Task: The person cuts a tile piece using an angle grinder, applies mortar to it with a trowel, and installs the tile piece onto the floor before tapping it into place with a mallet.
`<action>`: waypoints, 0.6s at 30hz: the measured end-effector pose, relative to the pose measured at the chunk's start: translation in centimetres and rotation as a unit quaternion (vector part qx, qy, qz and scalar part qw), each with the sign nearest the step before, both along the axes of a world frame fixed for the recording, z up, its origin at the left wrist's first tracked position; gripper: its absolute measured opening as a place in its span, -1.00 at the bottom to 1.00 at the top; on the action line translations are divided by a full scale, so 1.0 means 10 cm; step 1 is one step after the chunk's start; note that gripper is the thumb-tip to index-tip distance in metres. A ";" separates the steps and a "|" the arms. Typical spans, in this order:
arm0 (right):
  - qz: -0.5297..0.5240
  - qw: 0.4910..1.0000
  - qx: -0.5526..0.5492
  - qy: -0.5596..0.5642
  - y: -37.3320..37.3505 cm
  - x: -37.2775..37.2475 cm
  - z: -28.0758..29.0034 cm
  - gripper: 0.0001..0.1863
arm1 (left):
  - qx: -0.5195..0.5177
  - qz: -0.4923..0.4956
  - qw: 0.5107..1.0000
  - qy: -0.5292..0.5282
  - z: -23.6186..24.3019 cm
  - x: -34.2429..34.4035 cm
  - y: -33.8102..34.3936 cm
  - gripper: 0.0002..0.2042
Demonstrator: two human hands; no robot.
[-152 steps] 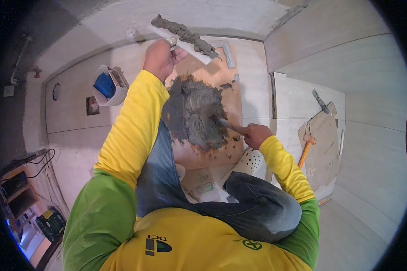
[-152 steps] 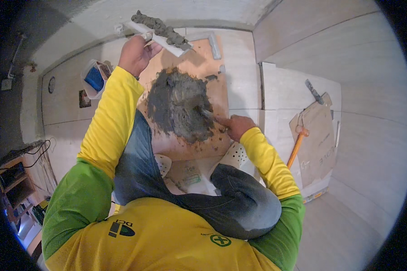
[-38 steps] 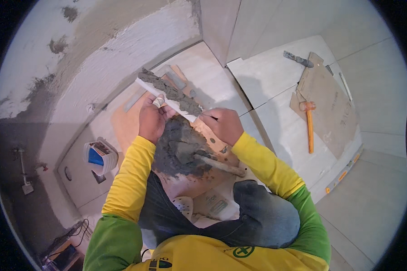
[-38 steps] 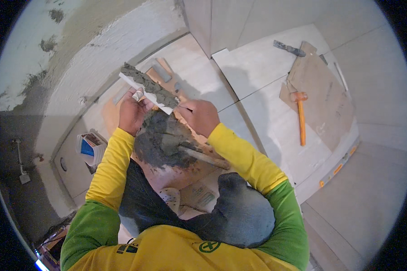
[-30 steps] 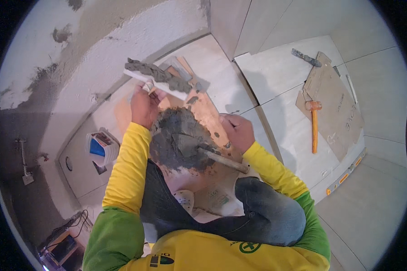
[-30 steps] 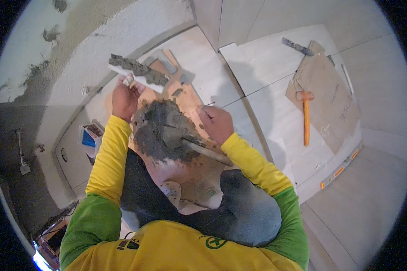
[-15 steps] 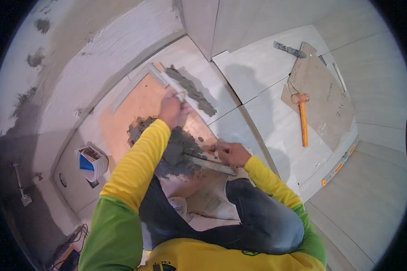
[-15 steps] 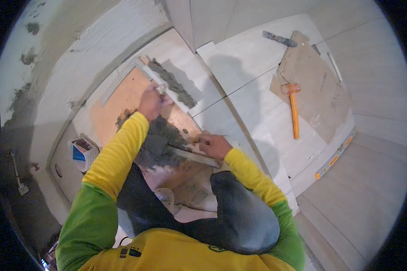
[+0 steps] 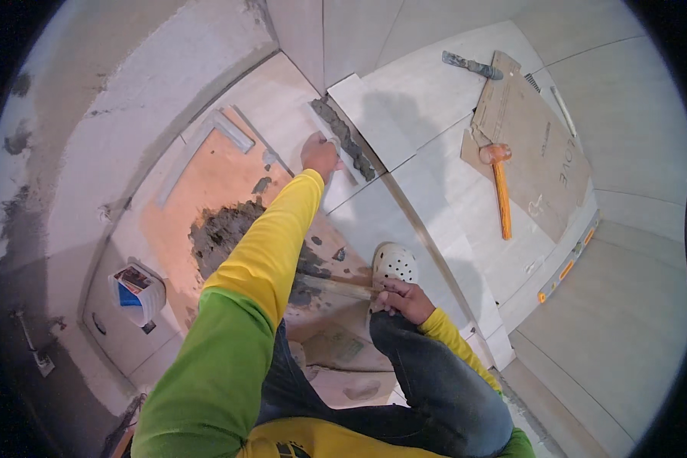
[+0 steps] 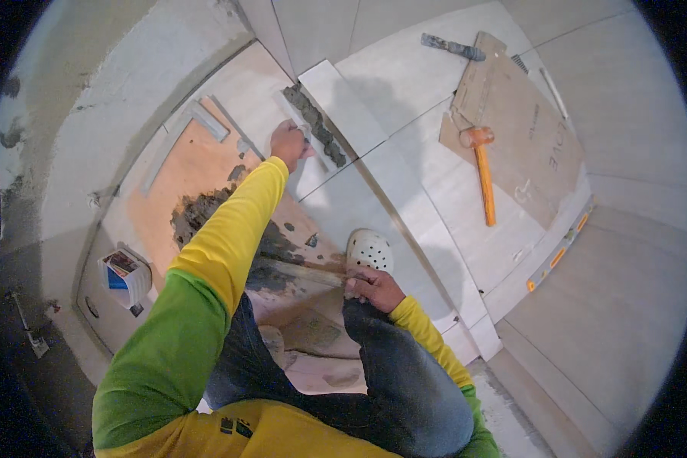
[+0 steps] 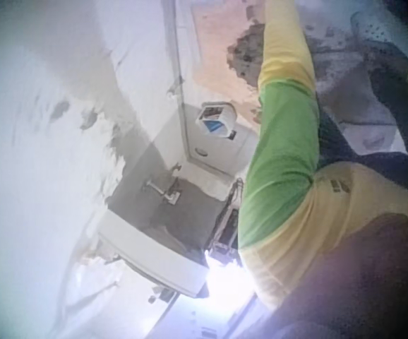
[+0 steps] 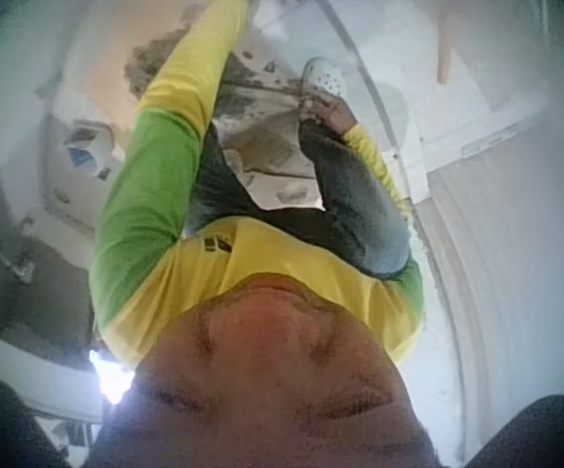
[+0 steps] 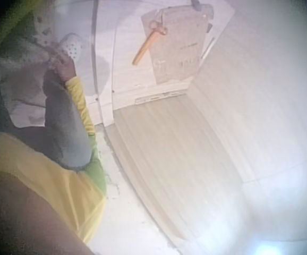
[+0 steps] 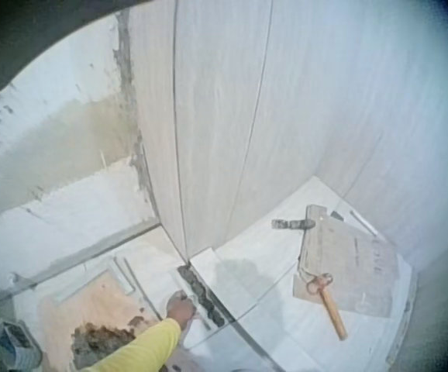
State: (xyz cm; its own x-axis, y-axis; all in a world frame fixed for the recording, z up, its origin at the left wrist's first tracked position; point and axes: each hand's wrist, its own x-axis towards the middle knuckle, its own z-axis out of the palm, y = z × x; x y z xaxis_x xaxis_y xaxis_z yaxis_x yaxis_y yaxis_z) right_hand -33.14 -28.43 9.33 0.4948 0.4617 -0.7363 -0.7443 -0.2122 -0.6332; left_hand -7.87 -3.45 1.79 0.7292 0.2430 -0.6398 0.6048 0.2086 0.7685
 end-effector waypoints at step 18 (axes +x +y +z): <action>-0.070 0.997 0.024 0.011 -0.06 -0.06 -0.03 -0.47 | 0.097 -0.020 0.995 -0.022 -0.04 0.17 -0.25 -0.76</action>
State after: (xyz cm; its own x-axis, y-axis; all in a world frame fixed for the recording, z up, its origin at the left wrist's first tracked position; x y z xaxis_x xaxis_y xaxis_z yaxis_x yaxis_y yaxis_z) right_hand -33.74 -28.99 9.05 0.5407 0.4239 -0.7266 -0.7782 -0.0762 -0.6234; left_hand -6.15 -5.96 1.41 0.7676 0.3287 -0.5503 0.5740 0.0295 0.8183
